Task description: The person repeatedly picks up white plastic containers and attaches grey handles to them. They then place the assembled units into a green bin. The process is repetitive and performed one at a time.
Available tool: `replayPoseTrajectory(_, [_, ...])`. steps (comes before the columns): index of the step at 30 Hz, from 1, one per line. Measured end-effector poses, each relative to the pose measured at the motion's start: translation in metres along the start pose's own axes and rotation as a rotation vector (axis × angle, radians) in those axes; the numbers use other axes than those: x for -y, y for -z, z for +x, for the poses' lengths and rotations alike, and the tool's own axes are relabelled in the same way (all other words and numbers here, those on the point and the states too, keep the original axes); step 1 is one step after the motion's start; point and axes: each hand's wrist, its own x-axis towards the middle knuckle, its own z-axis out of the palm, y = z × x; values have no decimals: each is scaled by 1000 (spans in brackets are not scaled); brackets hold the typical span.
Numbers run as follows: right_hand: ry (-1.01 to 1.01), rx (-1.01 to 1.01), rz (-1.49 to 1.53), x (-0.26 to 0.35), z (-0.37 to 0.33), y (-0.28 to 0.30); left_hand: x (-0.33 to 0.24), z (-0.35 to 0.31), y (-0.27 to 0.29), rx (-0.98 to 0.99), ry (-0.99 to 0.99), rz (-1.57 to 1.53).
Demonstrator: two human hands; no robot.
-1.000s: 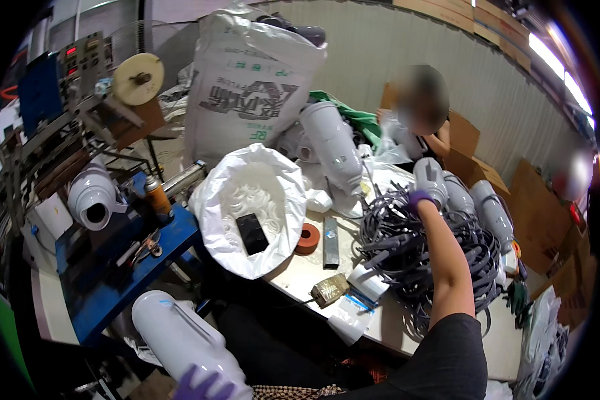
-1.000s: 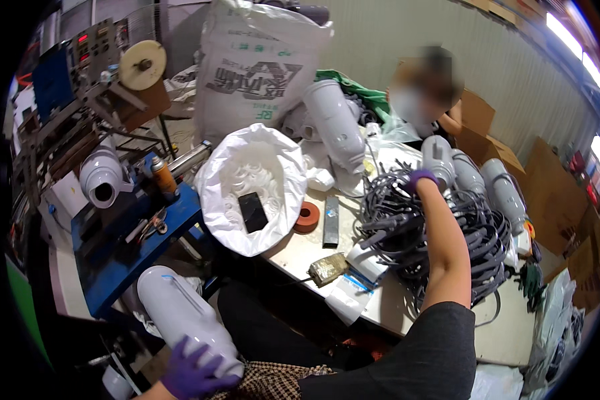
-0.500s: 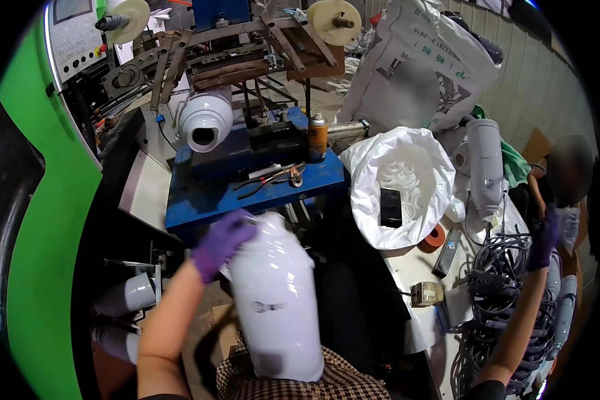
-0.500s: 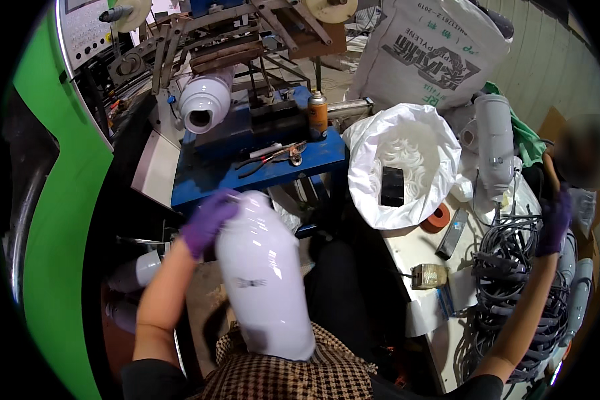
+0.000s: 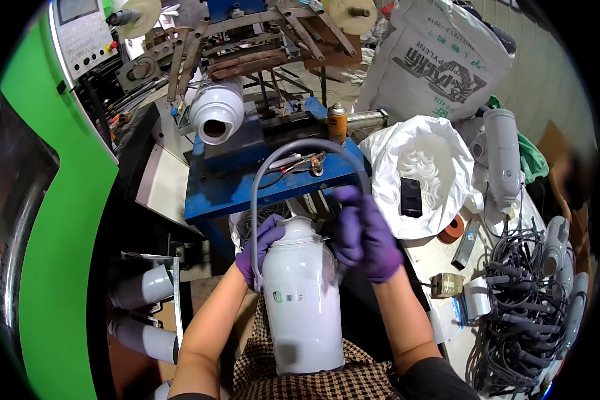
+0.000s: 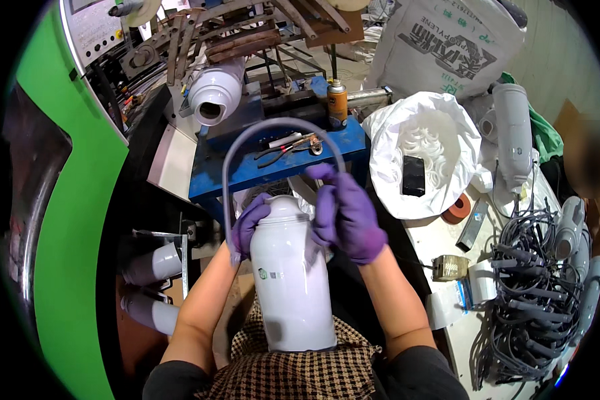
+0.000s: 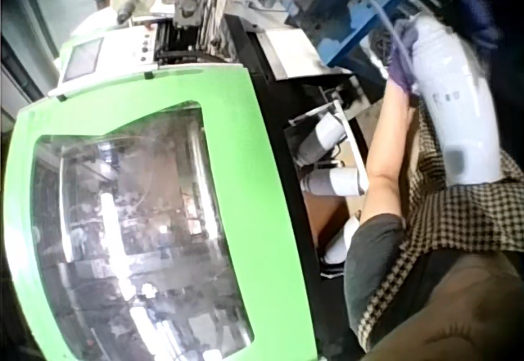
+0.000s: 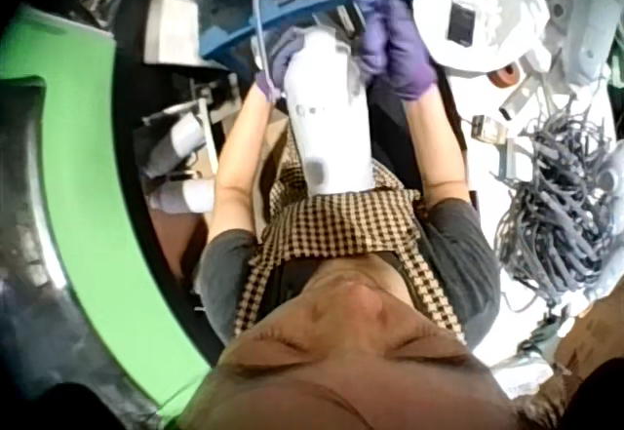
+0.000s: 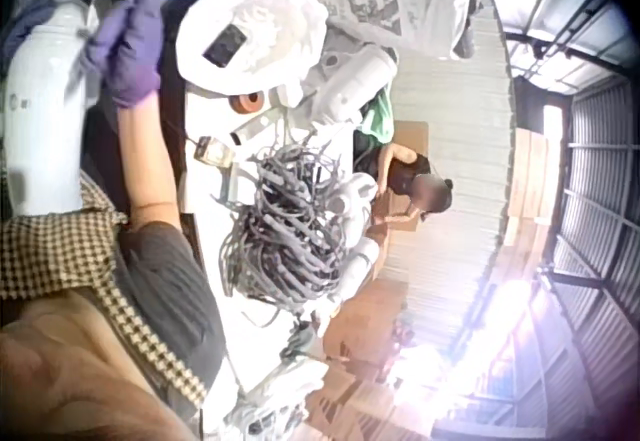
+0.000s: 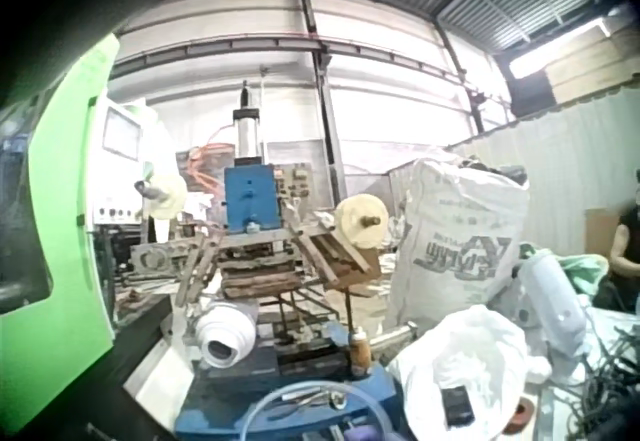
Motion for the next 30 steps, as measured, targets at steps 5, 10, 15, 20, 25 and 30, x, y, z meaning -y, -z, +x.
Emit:
replayPoseTrajectory(5, [-191, -330, -235, -40, 15, 26, -7, -9, 1, -13, -31, 65])
replayPoseTrajectory(10, [-171, -169, -339, -31, 20, 26, -8, -13, -4, 36, -93, 20])
replayPoseTrajectory(15, [-105, -229, -579, -30, 35, 15, -6, -16, -7, 68, -163, 14])
replayPoseTrajectory(20, [849, -69, -1265, -35, 9, -17, -5, -14, -12, 57, -133, 8])
replayPoseTrajectory(25, [1115, 465, -1467, -32, -29, -32, 6, -11, -22, 182, -265, 177])
replayPoseTrajectory(30, [184, -452, -711, -54, -7, -24, 16, -7, -19, 87, -160, 71])
